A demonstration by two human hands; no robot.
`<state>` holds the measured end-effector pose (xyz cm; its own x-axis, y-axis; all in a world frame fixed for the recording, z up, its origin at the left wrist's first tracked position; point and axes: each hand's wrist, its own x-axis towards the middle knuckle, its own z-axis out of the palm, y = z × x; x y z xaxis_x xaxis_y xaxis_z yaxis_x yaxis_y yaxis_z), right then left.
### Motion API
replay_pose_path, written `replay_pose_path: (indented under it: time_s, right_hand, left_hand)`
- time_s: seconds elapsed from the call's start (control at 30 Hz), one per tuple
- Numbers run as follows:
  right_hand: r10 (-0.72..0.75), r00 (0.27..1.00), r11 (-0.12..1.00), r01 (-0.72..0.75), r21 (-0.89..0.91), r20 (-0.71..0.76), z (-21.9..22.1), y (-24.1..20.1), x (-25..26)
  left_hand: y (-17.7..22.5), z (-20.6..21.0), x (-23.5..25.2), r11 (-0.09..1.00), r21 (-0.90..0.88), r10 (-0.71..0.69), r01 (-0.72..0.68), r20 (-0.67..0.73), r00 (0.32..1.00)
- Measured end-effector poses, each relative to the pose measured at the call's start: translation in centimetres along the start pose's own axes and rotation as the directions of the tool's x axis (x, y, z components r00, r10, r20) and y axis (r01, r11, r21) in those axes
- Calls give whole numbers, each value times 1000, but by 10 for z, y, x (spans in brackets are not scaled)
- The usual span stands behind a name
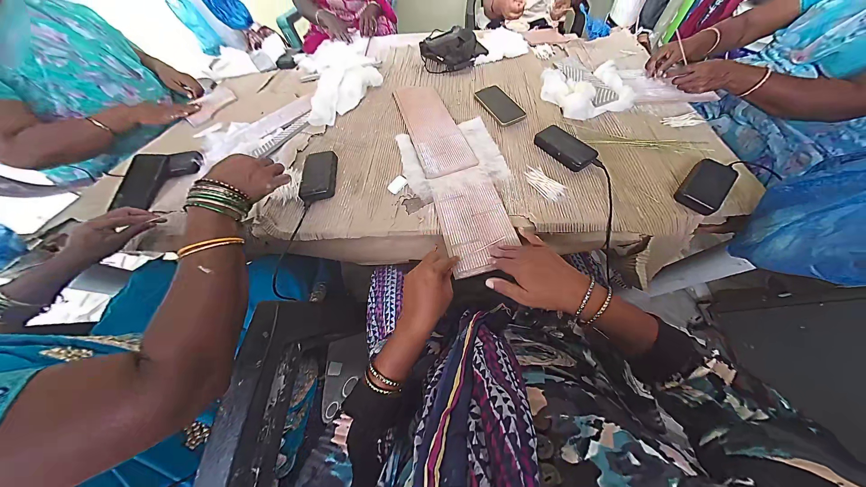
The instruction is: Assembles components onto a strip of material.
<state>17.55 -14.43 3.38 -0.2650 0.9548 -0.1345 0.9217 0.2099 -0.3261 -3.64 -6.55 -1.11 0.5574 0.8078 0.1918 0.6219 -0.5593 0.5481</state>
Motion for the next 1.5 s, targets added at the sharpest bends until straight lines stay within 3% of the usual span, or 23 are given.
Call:
replay_pose_path:
  time_s: [0.03,0.07,0.1,0.17,0.23,0.33,0.6,0.63,0.67,0.73,0.77,0.8,0.9,1.1,1.17,1.23,1.27,1.4,1.5]
  right_hand:
    - [-48,957,998,60,32,-286,10,5,5]
    - [-71,887,996,89,18,-456,15,8,15]
    - [-55,890,998,65,5,-452,15,10,24]
    - [50,981,999,-51,-5,-189,9,8,42]
    - [118,993,993,-118,-23,-1,12,6,60]
    - [131,991,991,-130,-36,7,25,4,60]
    - [100,987,994,-94,-52,127,18,-15,-11]
    - [79,994,996,-76,-37,77,13,-15,-15]
    - [37,997,999,-37,-3,-61,14,-12,-17]
    - [-73,905,995,94,29,-418,25,-2,-2]
    - [-113,863,991,133,5,-492,28,4,11]
    - [-115,871,993,114,-32,-478,29,8,23]
    - [21,977,998,-32,-51,-212,36,16,49]
    - [-5,998,1000,3,-31,-62,35,10,17]
    - [-60,985,998,56,-31,-162,29,9,5]
    - [-140,869,990,111,-90,-475,38,17,9]
    - [-132,848,991,97,-95,-513,37,20,14]
    - [-75,894,995,38,-93,-441,27,20,28]
    - [-100,882,992,52,-114,-461,24,10,29]
  left_hand:
    - [-3,6,-3,999,-4,38,-38,-86,996]
    - [-5,11,-3,998,6,62,-62,-148,987]
    - [-8,15,-1,997,23,81,-78,-194,978]
    - [-11,17,3,996,57,76,-66,-213,974]
    - [-11,16,8,995,86,64,-46,-209,976]
    - [-11,16,8,994,91,82,-64,-219,972]
    - [-3,13,-16,981,78,190,-179,-181,965]
    - [-4,15,-17,980,77,194,-182,-191,962]
    - [-5,17,-18,982,75,185,-173,-201,962]
    - [-11,20,-14,983,102,172,-150,-257,951]
    - [-14,20,-9,985,114,157,-129,-280,947]
    - [-16,20,-4,987,120,139,-108,-289,947]
    - [-18,20,5,987,133,127,-92,-286,950]
    - [-25,21,-8,980,126,182,-153,-260,948]
    - [-24,22,-12,973,129,223,-194,-281,933]
    - [-22,23,-16,969,134,238,-207,-302,923]
    - [-22,24,-18,968,133,244,-211,-317,917]
    - [-21,18,-19,967,175,239,-188,-345,908]
    - [-17,6,-17,958,232,228,-170,-250,941]
